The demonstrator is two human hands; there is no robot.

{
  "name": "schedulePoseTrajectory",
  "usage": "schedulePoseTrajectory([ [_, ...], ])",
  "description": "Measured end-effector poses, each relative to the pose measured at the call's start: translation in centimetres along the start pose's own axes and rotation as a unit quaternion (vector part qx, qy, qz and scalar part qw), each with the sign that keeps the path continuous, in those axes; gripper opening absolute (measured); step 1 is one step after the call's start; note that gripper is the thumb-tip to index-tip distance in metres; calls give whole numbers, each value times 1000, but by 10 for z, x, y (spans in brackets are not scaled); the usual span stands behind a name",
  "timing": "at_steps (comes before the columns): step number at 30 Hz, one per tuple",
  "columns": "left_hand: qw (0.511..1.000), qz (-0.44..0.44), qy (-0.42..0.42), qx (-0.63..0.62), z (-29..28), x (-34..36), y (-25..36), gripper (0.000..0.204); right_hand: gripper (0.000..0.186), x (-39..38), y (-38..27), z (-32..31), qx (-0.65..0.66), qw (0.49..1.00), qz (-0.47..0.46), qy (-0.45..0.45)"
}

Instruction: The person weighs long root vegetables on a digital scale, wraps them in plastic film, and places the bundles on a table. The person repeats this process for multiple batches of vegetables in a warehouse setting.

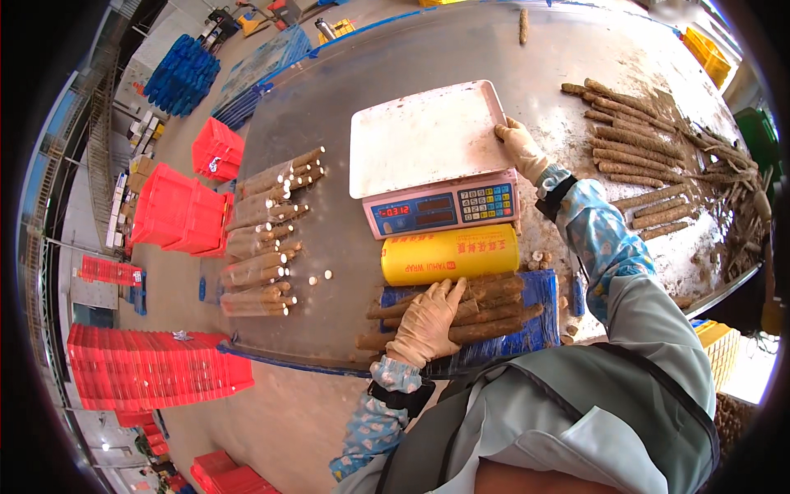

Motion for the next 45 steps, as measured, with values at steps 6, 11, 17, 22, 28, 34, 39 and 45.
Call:
schedulePoseTrajectory([
  [6, 1000, -10, -10, -11, -3, 1, -1, 114, 38, 0, -17, -3, -372, 897, -177, 162],
  [11, 998, 17, 1, -60, -13, 11, 9, 107, 35, -47, -57, -26, -250, 944, -154, 152],
  [17, 998, 37, -3, -43, 7, 11, 4, 115, 31, -160, -35, -107, -280, 942, 54, 177],
  [22, 999, 45, -14, -27, 8, 12, 2, 118, 27, -238, -27, -233, -399, 814, 14, 422],
  [28, 998, 50, -9, -34, 5, 12, 3, 120, 37, -248, -48, -333, -531, 672, 196, 477],
  [34, 997, 41, 51, -50, 2, 5, 5, 108, 36, -175, -44, -306, -876, 444, 182, 57],
  [39, 998, 40, 15, -37, 1, 9, -6, 111, 21, -197, 18, -464, -249, 935, 23, 252],
  [45, 1000, 5, 4, 21, 9, 0, -3, 116, 15, -186, 4, -364, 149, 924, -26, 350],
])
Point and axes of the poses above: each hand's wrist, its own x-axis towards the middle knuckle, its own z-axis out of the palm, y = z × x, the point moved 3 cm from there along x, towards the middle knuckle
